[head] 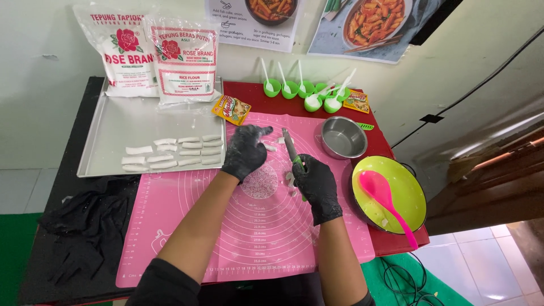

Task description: Cutting long strips of dough into small rice cake pieces and arranging them on a tray.

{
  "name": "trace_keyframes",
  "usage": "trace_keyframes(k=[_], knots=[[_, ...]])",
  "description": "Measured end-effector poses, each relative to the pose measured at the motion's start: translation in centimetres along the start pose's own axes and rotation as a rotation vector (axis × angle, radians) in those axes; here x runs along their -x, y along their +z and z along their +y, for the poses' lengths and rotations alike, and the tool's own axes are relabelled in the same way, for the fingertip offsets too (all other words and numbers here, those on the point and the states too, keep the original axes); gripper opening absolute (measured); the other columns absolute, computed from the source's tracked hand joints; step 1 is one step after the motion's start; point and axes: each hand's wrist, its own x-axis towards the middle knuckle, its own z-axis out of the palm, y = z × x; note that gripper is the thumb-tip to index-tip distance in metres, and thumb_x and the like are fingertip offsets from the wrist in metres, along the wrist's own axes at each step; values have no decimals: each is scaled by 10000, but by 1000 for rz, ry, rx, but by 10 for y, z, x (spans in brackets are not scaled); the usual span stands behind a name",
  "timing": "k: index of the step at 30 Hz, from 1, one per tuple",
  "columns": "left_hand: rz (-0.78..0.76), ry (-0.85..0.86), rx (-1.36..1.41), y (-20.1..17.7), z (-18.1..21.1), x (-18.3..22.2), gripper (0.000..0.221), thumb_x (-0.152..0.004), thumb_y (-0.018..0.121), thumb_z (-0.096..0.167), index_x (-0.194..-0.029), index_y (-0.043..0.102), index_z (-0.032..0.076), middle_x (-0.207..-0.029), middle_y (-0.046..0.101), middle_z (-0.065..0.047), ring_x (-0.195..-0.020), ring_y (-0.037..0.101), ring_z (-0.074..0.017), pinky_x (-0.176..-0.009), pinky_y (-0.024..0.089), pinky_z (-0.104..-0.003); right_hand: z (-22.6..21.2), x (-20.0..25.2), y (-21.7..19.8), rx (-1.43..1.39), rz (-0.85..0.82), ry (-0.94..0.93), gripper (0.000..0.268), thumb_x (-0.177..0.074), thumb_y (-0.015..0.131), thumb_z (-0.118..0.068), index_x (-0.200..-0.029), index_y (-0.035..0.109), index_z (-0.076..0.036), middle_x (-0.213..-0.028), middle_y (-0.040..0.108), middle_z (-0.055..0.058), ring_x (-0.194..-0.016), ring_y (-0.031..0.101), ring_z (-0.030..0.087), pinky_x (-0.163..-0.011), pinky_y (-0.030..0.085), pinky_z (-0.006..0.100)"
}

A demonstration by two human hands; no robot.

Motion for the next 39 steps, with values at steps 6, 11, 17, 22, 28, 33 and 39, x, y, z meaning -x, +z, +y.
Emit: trace_keyframes(k=[6, 11, 17, 22, 28, 33, 39], knots=[[-257, 112, -351, -1, 6, 5, 334, -865, 642, 462, -1106, 735, 250, -1020, 661, -56, -1038, 635, -287, -869, 518, -455, 15, -16, 7, -33, 16, -10, 426, -921, 554, -444, -1269, 698, -245, -761, 772, -2, -938, 751, 253, -927, 562, 448], [-492, 203, -372, -23, 15, -14, 341, -967, 550, 511, -945, 715, 213, -908, 653, -80, -945, 619, -311, -832, 510, -481, 11, -9, 4, -39, 20, -27, 403, -924, 549, -426, -1237, 714, -234, -753, 771, 13, -932, 749, 276, -916, 559, 461], [-431, 273, -436, -13, 6, -7, 349, -997, 518, 510, -904, 685, 218, -876, 637, -76, -913, 616, -301, -801, 506, -468, 9, -8, 0, -52, 21, -19, 414, -917, 559, -422, -1251, 706, -226, -762, 772, 9, -947, 746, 273, -927, 559, 458], [-497, 239, -431, -26, 13, -17, 362, -1029, 452, 508, -972, 682, 234, -913, 651, -75, -932, 627, -298, -824, 516, -464, 11, -11, -1, -45, 10, -34, 404, -920, 554, -431, -1236, 711, -233, -744, 768, 3, -933, 745, 261, -927, 558, 442], [-540, -296, 15, -65, 47, -53, 354, -988, 546, 569, -986, 781, 304, -904, 749, -70, -956, 712, -329, -846, 581, -450, 5, -1, -7, -74, 0, -39, 423, -921, 550, -423, -1247, 705, -203, -721, 763, 2, -887, 749, 239, -915, 554, 446], [-411, -393, 223, -16, -17, -31, 415, -1061, 491, 312, -1397, 662, 138, -1406, 656, -133, -1392, 528, -296, -1244, 368, -394, -6, 6, -3, 1, -37, -95, 426, -923, 574, -445, -1272, 697, -234, -814, 785, 18, -1016, 737, 267, -965, 548, 459], [-70, -1257, 1247, -72, 24, -58, 610, -1001, 618, 430, -1360, 591, -62, -1261, 677, -300, -1214, 647, -421, -1074, 524, -503, 3, -2, 27, 209, -91, -161, 411, -978, 526, -479, -1299, 684, -277, -1103, 780, 54, -1160, 690, 317, -1035, 522, 469]])
